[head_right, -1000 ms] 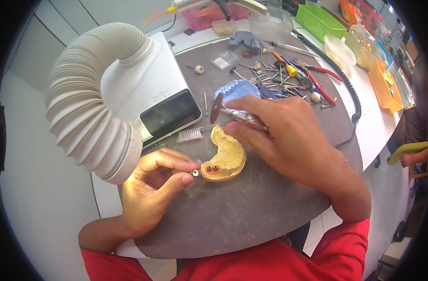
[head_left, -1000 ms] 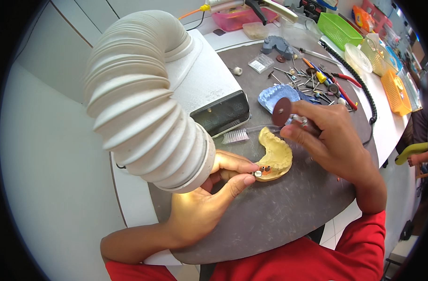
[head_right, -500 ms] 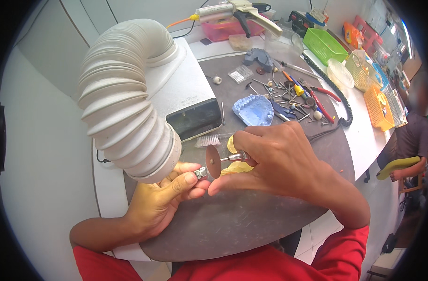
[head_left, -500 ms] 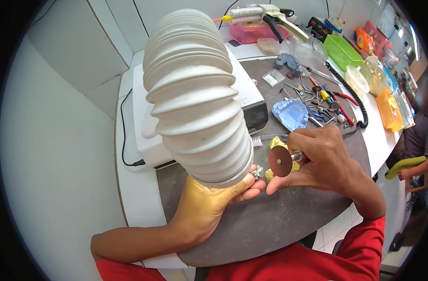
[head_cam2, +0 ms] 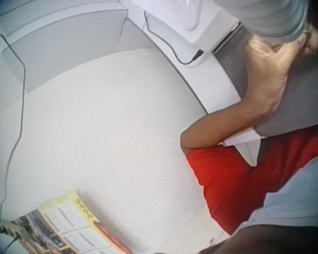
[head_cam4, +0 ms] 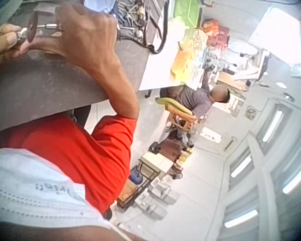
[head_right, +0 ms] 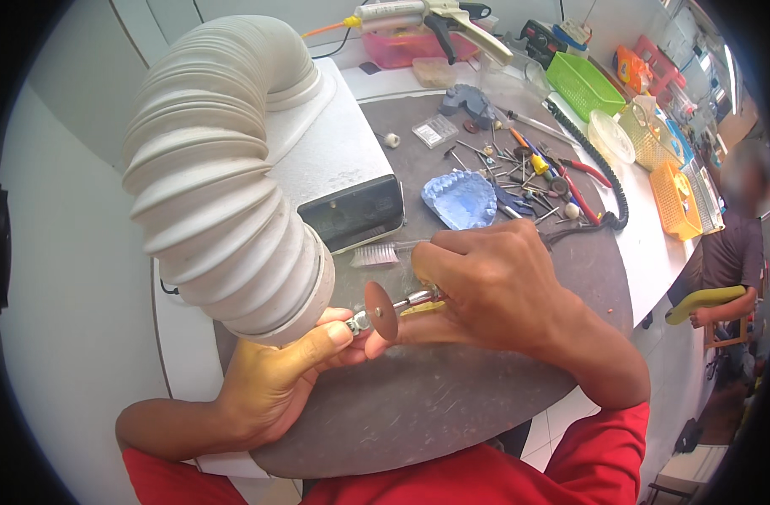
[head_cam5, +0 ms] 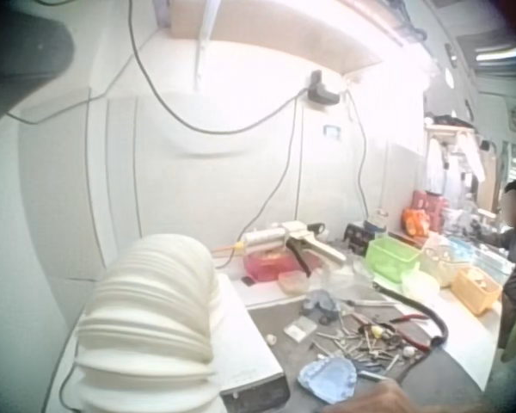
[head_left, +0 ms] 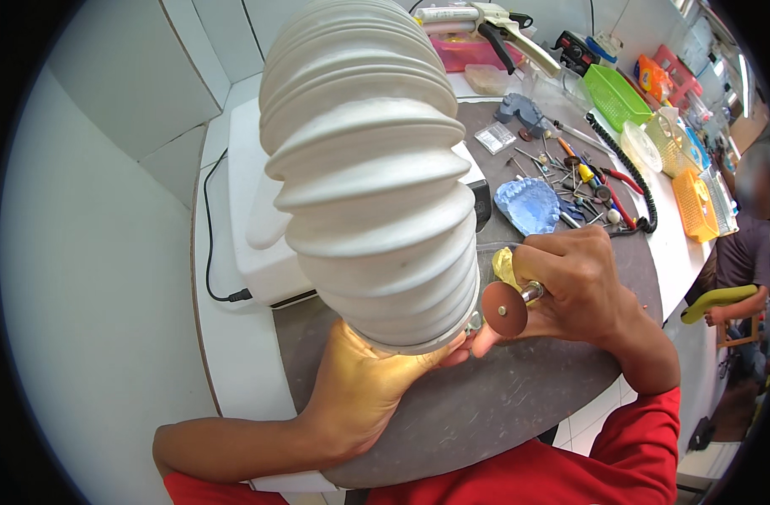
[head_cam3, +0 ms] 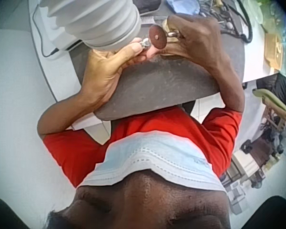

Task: The person uses a rotary tool with a cutting disc to grind and shape a small metal component attached to a yellow dental cast. The person holds the cast in their left hand and operates the tool with their right hand, working on the metal piece under a fume extraction hood.

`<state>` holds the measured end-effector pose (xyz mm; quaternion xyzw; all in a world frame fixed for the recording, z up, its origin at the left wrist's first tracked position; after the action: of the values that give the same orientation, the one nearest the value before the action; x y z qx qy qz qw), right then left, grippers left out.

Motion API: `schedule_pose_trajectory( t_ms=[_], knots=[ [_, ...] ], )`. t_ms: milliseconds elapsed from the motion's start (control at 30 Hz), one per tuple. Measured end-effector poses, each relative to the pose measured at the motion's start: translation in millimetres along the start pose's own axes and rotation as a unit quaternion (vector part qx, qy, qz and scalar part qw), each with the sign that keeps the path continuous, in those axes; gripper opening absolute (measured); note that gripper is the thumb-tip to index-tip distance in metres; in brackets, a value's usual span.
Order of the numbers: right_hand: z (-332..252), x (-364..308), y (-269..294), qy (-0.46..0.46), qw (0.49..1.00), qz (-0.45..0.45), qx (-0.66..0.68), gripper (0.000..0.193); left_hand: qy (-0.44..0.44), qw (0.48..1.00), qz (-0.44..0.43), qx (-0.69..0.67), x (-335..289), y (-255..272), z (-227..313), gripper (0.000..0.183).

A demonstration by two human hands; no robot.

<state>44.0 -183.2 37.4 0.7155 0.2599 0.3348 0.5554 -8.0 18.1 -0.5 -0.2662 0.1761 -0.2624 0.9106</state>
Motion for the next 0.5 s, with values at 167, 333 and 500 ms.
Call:
schedule_pose_trajectory(
  t_ms=[167,333,500],
  knots=[
    [1.2,-2.1,-1.1,0.005,1.000,-0.002,-0.009,0.053,0.002,1.000,0.002,0.019,-0.1,-1.5,-2.2,0.021],
    [2.9,-2.9,-3.3,0.011,1.000,-0.002,-0.014,0.055,0.006,1.000,0.002,0.018,0.7,-2.0,-1.5,0.022],
    [1.7,-2.7,-2.4,0.007,1.000,-0.009,-0.012,0.055,0.010,1.000,0.001,0.017,0.0,-3.1,1.3,0.022]
  ],
)
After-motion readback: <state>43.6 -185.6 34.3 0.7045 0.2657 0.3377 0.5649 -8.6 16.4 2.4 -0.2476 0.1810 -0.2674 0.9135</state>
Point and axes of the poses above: each hand's wrist, its own x-axis towards the middle knuckle, its own y-axis out of the back of the hand, z = x × y, the point moved 2 cm from there along x, towards the middle knuckle, and after that the axes turned 14 degrees about -z, right-handed, at the moved point
